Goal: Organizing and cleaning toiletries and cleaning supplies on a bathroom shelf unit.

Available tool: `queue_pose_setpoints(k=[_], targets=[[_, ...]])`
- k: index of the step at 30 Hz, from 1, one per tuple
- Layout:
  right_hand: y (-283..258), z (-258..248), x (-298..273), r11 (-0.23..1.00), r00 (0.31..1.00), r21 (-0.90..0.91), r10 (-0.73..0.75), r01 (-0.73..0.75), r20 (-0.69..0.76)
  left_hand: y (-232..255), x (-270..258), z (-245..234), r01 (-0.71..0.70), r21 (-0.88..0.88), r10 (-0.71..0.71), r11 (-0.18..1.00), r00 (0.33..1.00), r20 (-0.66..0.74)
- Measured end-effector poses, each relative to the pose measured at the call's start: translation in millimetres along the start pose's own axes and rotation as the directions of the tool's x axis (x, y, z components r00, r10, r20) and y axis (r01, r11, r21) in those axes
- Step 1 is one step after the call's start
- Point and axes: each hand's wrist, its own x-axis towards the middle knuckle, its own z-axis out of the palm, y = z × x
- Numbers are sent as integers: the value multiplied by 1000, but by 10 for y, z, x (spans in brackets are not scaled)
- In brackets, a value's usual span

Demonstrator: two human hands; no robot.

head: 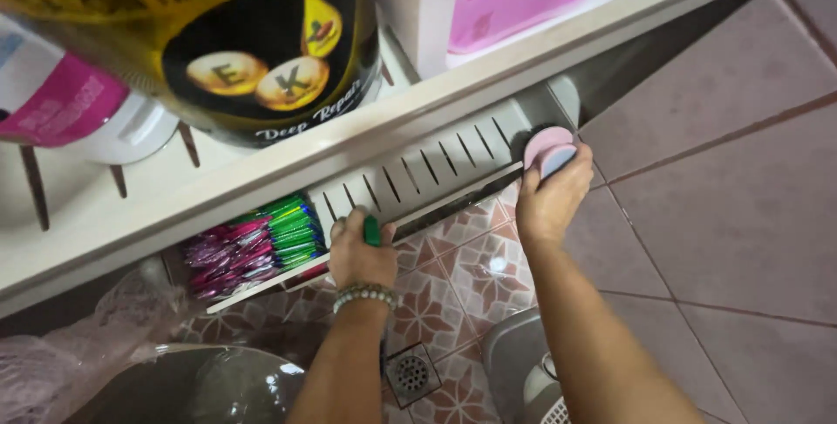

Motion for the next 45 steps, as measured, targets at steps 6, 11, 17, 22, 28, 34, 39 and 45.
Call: queue_pose_setpoints(k=[6, 11, 17, 22, 28, 34, 39, 45], targets=[[-312, 220, -609, -142, 946, 953, 149, -267, 287, -17, -12, 134, 62, -12, -61, 998, 997, 57], [-92, 188, -763, 632, 881, 683, -1, -367, 474, 85, -36, 147, 109, 41, -111, 993, 991, 73], [1079, 482, -183, 863, 923, 328, 369, -384, 109, -12, -46, 166, 54, 42, -57, 998, 996, 67], [355, 414, -663, 820, 914, 410, 321, -399, 249, 3, -45, 168, 36, 1, -36, 999, 998, 54], [-1082, -448, -139, 933, 873, 265, 93, -245, 479, 46, 72, 96, 16, 0, -16, 1000, 999, 51], [-1506, 378, 265, 851, 696, 202, -515, 485, 501, 20, 158, 144, -27, -58, 30, 998, 998, 53], [-668, 1199, 395, 765, 666, 104, -612, 636, 427, -82, 232, 225, 0, -50, 4, 999, 998, 70], [-418, 810, 1093, 983, 820, -133, -31, 130, 571, -279, 453, 293, -93, -64, 93, 994, 996, -5]])
